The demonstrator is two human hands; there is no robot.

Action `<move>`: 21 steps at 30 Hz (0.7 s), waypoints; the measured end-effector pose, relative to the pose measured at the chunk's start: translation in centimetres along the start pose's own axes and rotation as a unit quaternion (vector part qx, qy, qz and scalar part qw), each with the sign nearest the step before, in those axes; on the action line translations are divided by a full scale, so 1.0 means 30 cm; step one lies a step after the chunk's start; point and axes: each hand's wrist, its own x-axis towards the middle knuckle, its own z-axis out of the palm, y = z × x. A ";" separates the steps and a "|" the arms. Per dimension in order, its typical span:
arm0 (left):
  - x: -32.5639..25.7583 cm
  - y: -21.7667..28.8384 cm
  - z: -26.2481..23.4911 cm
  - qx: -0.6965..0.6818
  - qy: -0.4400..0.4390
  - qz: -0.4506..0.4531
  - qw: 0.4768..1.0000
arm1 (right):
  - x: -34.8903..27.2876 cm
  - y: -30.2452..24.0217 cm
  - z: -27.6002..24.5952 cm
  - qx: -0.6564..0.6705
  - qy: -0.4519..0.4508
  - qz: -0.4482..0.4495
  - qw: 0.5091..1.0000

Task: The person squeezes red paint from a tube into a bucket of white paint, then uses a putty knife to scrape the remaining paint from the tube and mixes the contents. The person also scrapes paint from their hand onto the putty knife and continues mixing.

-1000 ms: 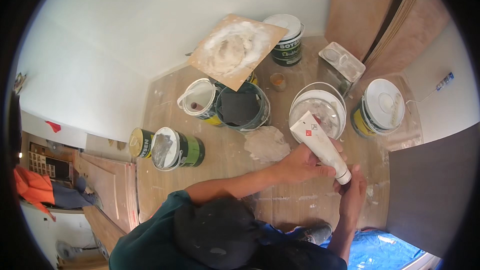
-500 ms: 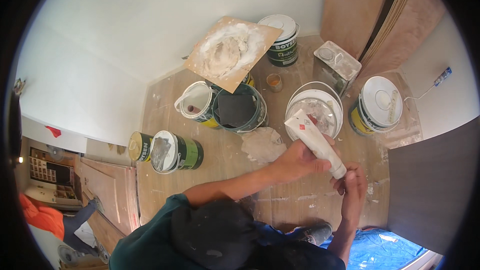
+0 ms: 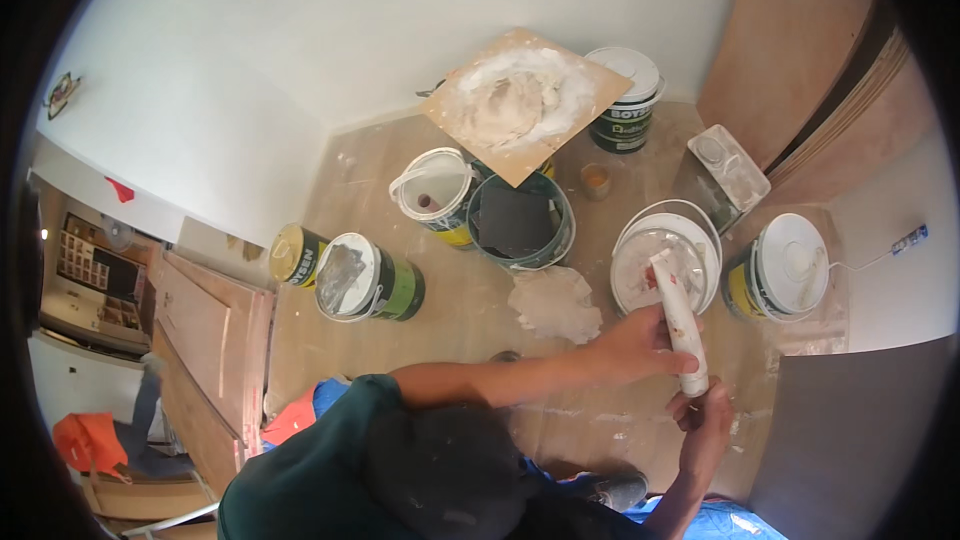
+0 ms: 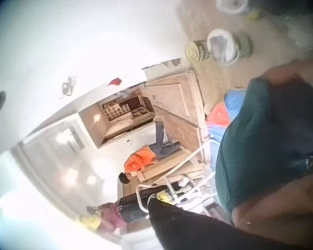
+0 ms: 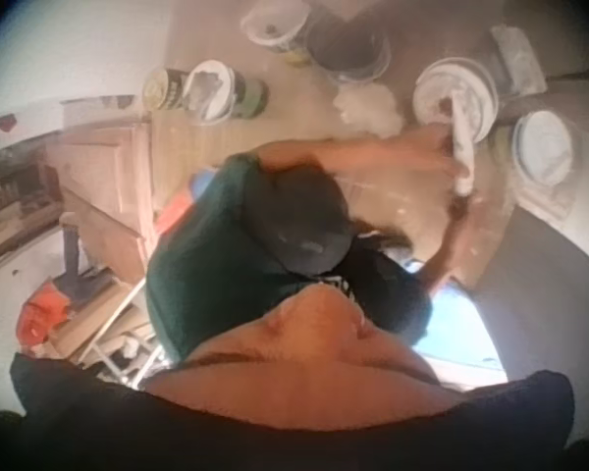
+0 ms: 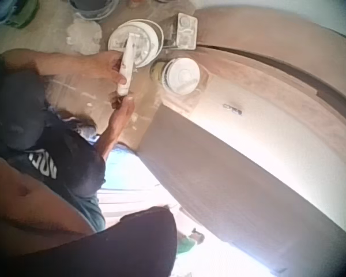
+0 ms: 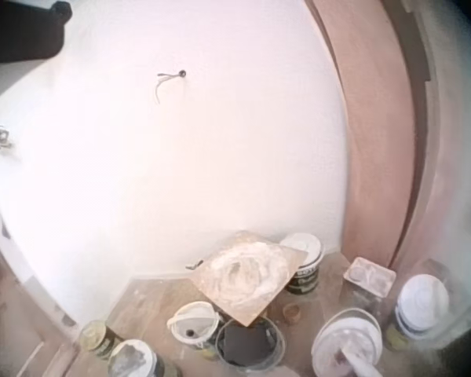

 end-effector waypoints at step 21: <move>-0.014 0.024 -0.004 -0.017 0.008 0.001 1.000 | -0.007 0.019 0.038 -0.030 -0.054 -0.131 0.989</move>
